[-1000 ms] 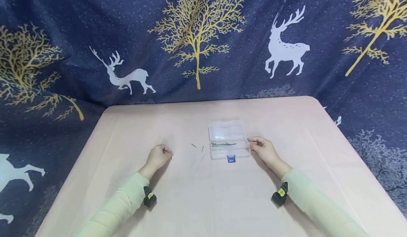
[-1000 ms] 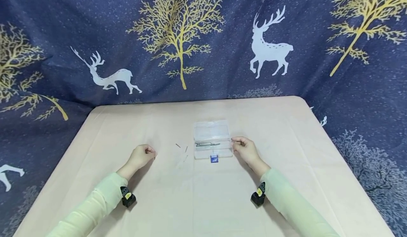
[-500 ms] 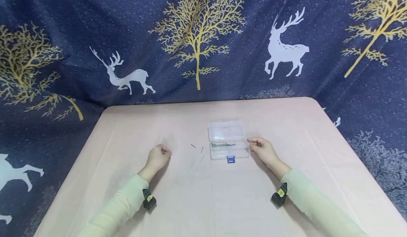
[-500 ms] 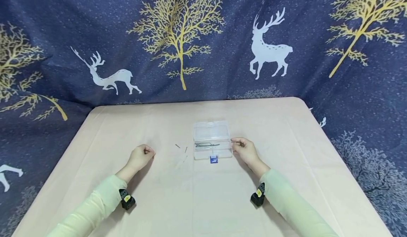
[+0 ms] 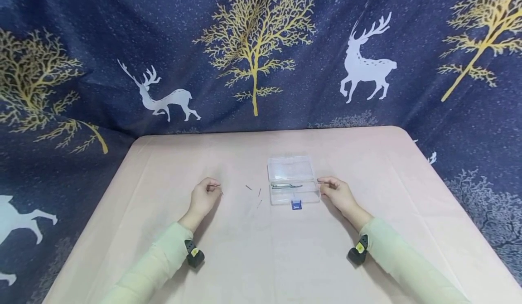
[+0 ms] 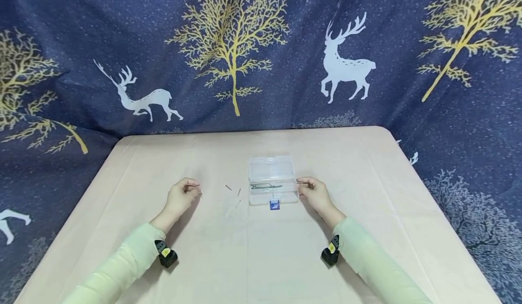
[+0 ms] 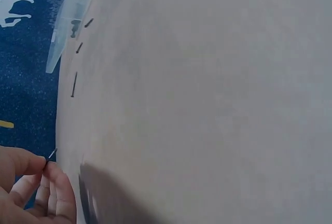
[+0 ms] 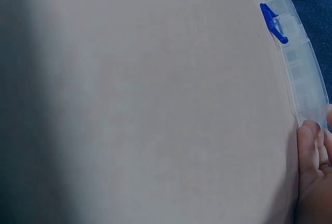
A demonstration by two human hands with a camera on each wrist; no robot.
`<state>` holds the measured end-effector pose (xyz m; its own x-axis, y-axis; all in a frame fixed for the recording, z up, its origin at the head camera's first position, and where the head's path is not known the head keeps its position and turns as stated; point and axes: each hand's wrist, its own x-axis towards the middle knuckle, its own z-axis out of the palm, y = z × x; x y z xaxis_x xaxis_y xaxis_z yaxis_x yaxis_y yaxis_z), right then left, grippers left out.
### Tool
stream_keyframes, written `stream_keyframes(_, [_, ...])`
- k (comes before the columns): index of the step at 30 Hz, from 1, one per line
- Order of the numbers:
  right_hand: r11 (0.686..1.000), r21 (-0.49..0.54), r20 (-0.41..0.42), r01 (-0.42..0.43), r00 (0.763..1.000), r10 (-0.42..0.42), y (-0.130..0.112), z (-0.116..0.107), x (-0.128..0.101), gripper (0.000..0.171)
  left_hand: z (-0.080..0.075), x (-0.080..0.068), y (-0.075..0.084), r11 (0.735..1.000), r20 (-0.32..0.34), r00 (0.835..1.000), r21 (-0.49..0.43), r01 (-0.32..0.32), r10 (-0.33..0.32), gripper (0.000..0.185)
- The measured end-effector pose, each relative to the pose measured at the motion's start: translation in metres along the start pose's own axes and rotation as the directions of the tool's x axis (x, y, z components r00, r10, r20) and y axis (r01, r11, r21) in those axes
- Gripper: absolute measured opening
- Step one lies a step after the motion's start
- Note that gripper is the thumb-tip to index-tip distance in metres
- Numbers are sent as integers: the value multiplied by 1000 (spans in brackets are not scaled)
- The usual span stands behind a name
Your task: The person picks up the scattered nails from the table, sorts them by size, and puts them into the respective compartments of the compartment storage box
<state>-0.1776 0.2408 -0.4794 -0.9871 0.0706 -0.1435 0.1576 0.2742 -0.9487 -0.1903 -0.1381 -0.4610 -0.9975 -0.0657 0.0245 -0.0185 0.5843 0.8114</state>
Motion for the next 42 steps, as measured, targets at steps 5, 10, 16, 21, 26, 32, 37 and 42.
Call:
stream_keyframes(5, [1000, 2, -6, 9, 1000, -9, -1, 0, 0, 34, 5, 1, 3, 994, -2, 1000, -105, -9, 8, 13])
stream_keyframes(10, [1000, 13, -5, 7, 1000, -7, -1, 0, 0, 34, 12, 0, 8, 976, 45, 997, -206, 65, -57, 15])
stream_keyframes(16, [1000, -8, 5, 4, 1000, -4, -2, 0, -1, 35, 20, 3, 17, 959, 55, 995, -267, 92, -80, 16])
stream_keyframes(21, [1000, -13, 4, 8, 1000, -8, -2, 0, -1, 35, 28, 5, 27, 938, 58, 994, -330, 103, -89, 17])
stream_keyframes(26, [1000, -22, 0, 18, 1000, -18, 0, 0, 0, 34, 36, 5, 38, 921, 85, 992, -373, 114, -89, 16])
stream_keyframes(32, [1000, -21, 12, 21, 1000, -21, 0, 0, -2, 34, 46, 5, 48, 900, 113, 989, -415, 135, -96, 15])
stream_keyframes(37, [999, -26, 10, 32, 999, -31, 0, -1, -1, 33, 52, 4, 60, 896, 121, 989, -425, 129, -85, 16])
stream_keyframes(42, [999, -17, 8, 27, 1000, -27, 0, -1, -1, 33, 62, 3, 67, 896, 146, 987, -427, 120, -63, 17])
